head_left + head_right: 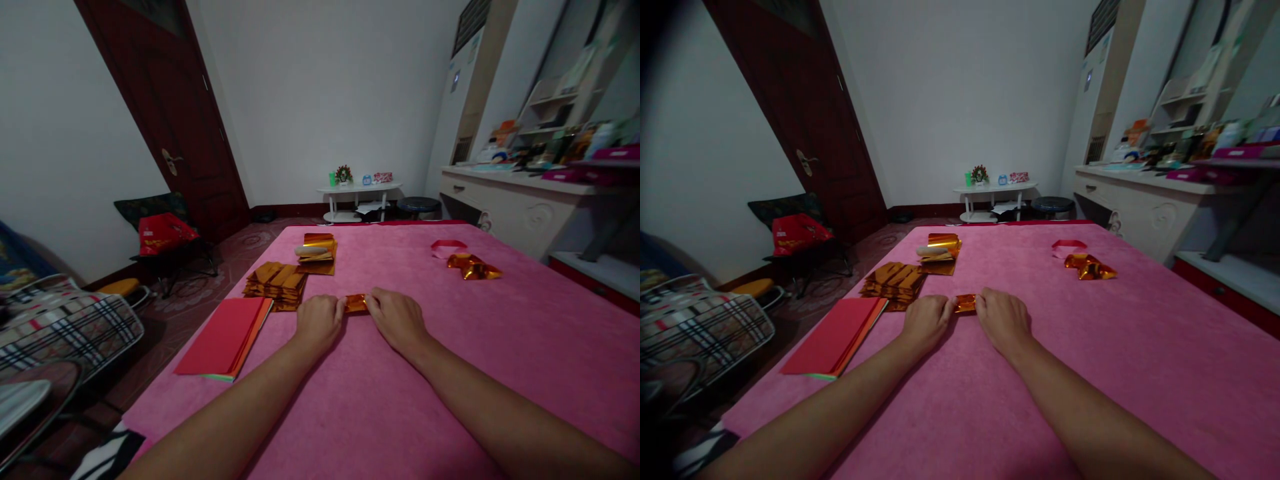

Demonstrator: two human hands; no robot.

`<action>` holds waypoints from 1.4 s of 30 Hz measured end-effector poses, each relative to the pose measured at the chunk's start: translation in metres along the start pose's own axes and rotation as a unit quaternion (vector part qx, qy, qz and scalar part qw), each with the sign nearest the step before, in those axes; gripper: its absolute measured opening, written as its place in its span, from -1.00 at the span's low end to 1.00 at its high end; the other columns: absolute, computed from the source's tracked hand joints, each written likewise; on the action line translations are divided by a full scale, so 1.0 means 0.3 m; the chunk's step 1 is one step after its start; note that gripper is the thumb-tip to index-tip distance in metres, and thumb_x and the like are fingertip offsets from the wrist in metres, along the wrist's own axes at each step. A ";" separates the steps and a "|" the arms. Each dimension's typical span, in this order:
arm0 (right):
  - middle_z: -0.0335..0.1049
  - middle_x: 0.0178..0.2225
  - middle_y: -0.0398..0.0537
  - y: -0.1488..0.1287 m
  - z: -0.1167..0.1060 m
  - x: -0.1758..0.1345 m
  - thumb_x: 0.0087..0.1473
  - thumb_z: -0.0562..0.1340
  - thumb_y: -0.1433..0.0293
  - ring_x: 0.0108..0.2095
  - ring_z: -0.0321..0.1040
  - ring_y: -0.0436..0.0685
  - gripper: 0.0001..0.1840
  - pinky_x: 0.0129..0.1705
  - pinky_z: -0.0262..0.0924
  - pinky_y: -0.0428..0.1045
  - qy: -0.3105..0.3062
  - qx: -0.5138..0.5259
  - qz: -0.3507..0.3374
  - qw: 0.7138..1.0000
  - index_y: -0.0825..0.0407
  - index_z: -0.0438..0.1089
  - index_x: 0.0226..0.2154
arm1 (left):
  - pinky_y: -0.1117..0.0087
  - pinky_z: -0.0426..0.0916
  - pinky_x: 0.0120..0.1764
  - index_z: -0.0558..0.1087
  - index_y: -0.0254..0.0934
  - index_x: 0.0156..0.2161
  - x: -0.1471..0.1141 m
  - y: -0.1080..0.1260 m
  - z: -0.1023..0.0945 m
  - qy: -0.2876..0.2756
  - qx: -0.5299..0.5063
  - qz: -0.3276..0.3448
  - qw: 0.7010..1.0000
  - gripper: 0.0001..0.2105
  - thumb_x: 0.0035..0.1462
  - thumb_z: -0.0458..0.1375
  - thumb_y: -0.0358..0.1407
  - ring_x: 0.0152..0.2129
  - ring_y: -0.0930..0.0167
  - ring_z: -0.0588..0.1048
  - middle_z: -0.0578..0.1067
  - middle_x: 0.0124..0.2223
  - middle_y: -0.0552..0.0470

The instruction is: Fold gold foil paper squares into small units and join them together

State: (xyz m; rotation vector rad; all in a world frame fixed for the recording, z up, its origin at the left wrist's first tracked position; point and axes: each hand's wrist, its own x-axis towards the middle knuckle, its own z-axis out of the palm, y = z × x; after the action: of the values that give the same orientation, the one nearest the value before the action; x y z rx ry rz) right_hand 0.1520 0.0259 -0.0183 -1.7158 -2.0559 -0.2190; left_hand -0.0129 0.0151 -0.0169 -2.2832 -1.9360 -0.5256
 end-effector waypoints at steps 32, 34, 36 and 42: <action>0.32 -0.61 -0.14 -0.008 0.006 -0.001 0.16 0.00 0.20 -0.57 0.20 -0.02 -0.60 -0.52 -0.20 -0.09 0.020 0.158 0.029 0.987 0.02 0.31 -0.57 | 0.43 -0.04 -0.51 0.51 -0.32 -0.49 0.006 -0.004 0.012 0.009 -0.135 0.004 0.991 -0.38 0.27 -0.28 -0.04 -0.61 0.47 0.34 0.49 -0.54 -0.04; 0.28 -0.64 -0.16 -0.013 0.004 -0.009 0.16 0.00 0.19 -0.59 0.18 -0.03 -0.59 -0.51 -0.19 -0.09 0.030 0.169 0.008 0.985 0.03 0.29 -0.59 | 0.44 -0.04 -0.52 0.50 -0.32 -0.50 0.008 -0.008 0.016 0.015 -0.157 -0.012 0.987 -0.35 0.26 -0.33 -0.02 -0.62 0.48 0.33 0.47 -0.54 -0.03; 0.23 -0.66 -0.18 -0.019 0.001 -0.017 0.17 -0.01 0.21 -0.61 0.13 -0.04 -0.58 -0.51 -0.18 -0.09 0.045 0.182 -0.022 0.982 0.04 0.26 -0.61 | 0.44 -0.03 -0.52 0.50 -0.32 -0.49 0.010 -0.010 0.019 0.021 -0.158 -0.031 0.987 -0.32 0.26 -0.36 -0.01 -0.62 0.48 0.32 0.47 -0.54 -0.04; 0.14 -0.68 -0.19 -0.025 0.001 -0.028 0.19 -0.02 0.20 -0.63 0.07 -0.06 -0.54 -0.51 -0.15 -0.10 0.087 0.224 -0.037 0.970 0.05 0.21 -0.65 | 0.42 0.01 -0.48 0.53 -0.30 -0.43 0.008 -0.003 0.019 0.028 -0.098 0.010 0.995 -0.39 0.28 -0.31 -0.09 -0.57 0.43 0.39 0.53 -0.48 -0.07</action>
State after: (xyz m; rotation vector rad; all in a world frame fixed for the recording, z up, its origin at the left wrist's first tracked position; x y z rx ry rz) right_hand 0.1459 0.0170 -0.0208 -1.2988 -1.8654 0.0686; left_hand -0.0125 0.0193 -0.0214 -2.3693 -1.9115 -0.8006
